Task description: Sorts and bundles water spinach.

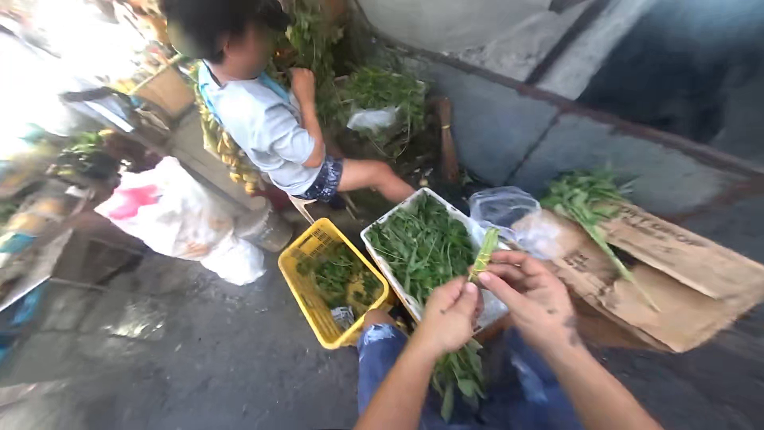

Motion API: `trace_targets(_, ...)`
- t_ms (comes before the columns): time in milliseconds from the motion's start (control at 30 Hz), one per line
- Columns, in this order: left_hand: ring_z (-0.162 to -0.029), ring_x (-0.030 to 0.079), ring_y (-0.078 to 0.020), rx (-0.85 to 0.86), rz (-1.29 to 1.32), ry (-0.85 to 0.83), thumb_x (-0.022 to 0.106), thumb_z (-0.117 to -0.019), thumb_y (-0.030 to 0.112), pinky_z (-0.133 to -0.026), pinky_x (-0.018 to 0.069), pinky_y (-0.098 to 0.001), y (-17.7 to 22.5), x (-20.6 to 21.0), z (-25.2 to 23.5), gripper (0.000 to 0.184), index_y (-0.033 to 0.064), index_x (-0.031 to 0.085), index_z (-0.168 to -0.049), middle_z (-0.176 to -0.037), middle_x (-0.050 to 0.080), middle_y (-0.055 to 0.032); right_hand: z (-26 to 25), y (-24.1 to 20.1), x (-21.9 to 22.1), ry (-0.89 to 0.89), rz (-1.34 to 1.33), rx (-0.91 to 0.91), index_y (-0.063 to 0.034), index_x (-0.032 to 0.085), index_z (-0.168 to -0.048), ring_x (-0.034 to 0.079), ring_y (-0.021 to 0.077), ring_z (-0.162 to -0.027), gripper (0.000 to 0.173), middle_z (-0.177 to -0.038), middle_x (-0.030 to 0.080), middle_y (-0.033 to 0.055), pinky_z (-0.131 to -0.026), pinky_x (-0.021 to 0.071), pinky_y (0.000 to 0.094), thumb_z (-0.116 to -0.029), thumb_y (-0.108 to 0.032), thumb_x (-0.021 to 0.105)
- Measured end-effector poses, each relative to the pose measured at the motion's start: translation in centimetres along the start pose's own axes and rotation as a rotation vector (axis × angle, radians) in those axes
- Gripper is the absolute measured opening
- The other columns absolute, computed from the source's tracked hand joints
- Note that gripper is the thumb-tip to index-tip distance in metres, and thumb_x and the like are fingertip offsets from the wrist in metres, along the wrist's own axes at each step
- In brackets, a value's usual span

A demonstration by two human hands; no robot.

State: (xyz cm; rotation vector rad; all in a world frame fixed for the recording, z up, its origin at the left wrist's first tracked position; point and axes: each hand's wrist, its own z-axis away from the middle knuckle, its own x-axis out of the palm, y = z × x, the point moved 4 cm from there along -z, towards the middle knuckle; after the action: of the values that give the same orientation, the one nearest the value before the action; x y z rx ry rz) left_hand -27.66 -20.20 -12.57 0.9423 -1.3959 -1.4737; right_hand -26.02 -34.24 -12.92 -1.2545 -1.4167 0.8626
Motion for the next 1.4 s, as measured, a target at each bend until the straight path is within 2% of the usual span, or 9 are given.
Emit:
trace_targets(433,-0.063,0.051,-0.0052,-0.046,-0.074,-0.034,0.038,-0.1092,0.013,-0.059,0.0459,-0.0225,-2.7,-0.1,-3.3,0.029,-0.0007,0.062,-0.1,-0.075,0.055,0.0011,-1.7,5.0,-2.0,-0.004,-0.098,0.087,-0.0086,0.062,-0.12,0.073,0.0152,-0.077,0.047,-0.091,0.075,0.0026,-0.07,0.063,0.0283,-0.0801,-0.02,0.083)
trace_targets(567,-0.082,0.065,-0.0167,-0.033,-0.489,-0.075,0.042,-0.1087,0.014,-0.078,0.0571,-0.0346,-2.2,-0.9,-5.9,0.031,-0.0042,0.066,-0.113,-0.092,0.067,-0.0112,-4.4,4.1,-5.7,0.091,0.318,-0.202,-0.0068,0.048,-0.141,0.062,0.0163,-0.108,0.071,-0.129,0.06,0.0078,-0.091,0.0561,0.0329,-0.0857,-0.038,0.08)
trace_targets(633,-0.103,0.07,-0.0247,-0.078,-0.72,-0.122,0.045,-0.1079,0.015,-0.095,0.0569,-0.0426,-1.9,-0.6,-7.0,0.033,-0.004,0.066,-0.125,-0.111,0.071,-0.0177,-5.5,1.4,-7.0,0.064,0.77,-0.397,-0.0119,0.056,-0.14,0.052,0.0323,-0.13,0.059,-0.142,0.051,0.0207,-0.11,0.0436,0.0509,-0.093,-0.044,0.071)
trace_targets(733,-0.107,0.07,-0.0244,-0.066,-0.988,-0.26,0.048,-0.107,0.019,-0.095,0.0576,-0.0443,-2.4,0.7,-9.4,0.031,0.004,0.067,-0.126,-0.116,0.071,-0.013,-6.0,1.8,-7.2,-0.307,1.246,-0.364,-0.0238,0.072,-0.124,0.062,0.0357,-0.125,0.032,-0.125,0.07,0.0116,-0.115,0.0299,0.0709,-0.1049,-0.041,0.052)
trace_targets(833,-0.099,0.07,-0.0235,0.095,-1.293,-0.351,0.051,-0.1057,0.025,-0.087,0.0575,-0.0466,-3.8,2.5,-11.6,0.027,0.0158,0.072,-0.12,-0.104,0.071,-0.0056,-5.1,6.3,-9.8,-0.627,1.212,-0.083,-0.014,0.066,-0.109,0.071,0.027,-0.091,0.035,-0.096,0.07,0.0071,-0.091,0.0541,0.0543,-0.1108,-0.037,0.039)
trace_targets(967,-0.131,0.057,-0.0321,0.443,-1.305,-0.143,0.057,-0.1024,0.029,-0.114,0.0387,-0.0605,-4.3,4.9,-12.0,0.034,0.0223,0.067,-0.134,-0.13,0.067,-0.0094,-4.2,9.3,-16.1,-0.291,0.924,0.174,-0.0075,0.071,-0.111,0.072,0.0249,-0.091,0.036,-0.098,0.073,0.0098,-0.082,0.0603,0.0509,-0.1086,-0.032,0.045)
trace_targets(1133,-0.124,0.057,-0.0291,0.466,-1.11,-0.032,0.062,-0.0986,0.036,-0.107,0.0437,-0.0525,-5.7,4.7,-10.8,0.033,0.0184,0.07,-0.126,-0.124,0.066,-0.0086,-5.8,9.6,-24.3,0.235,0.91,0.212,-0.0034,0.067,-0.114,0.062,0.0185,-0.066,0.039,-0.081,0.065,0.008,-0.06,0.0559,0.0433,-0.1087,-0.031,0.041)
trace_targets(1300,-0.116,0.062,-0.0291,0.157,-1.14,-0.279,0.054,-0.1003,0.045,-0.094,0.0527,-0.0526,-12.0,1.2,-9.2,0.042,0.0177,0.068,-0.129,-0.124,0.065,-0.0092,-10.9,13.6,-31.3,0.349,1.005,0.334,-0.0028,0.065,-0.123,0.069,0.0305,-0.091,0.033,-0.102,0.07,0.0171,-0.085,0.0564,0.0555,-0.1081,-0.025,0.046)
trace_targets(1400,-0.114,0.065,-0.0301,-0.004,-1.149,-0.454,0.057,-0.0989,0.044,-0.094,0.0553,-0.0541,-15.2,-0.2,-7.3,0.042,0.0172,0.068,-0.129,-0.123,0.067,-0.0098,-11.5,20.4,-35.7,0.255,1.147,0.666,-0.0079,0.058,-0.138,0.066,0.0406,-0.112,0.037,-0.123,0.067,0.0223,-0.095,0.0523,0.064,-0.1047,-0.024,0.054)
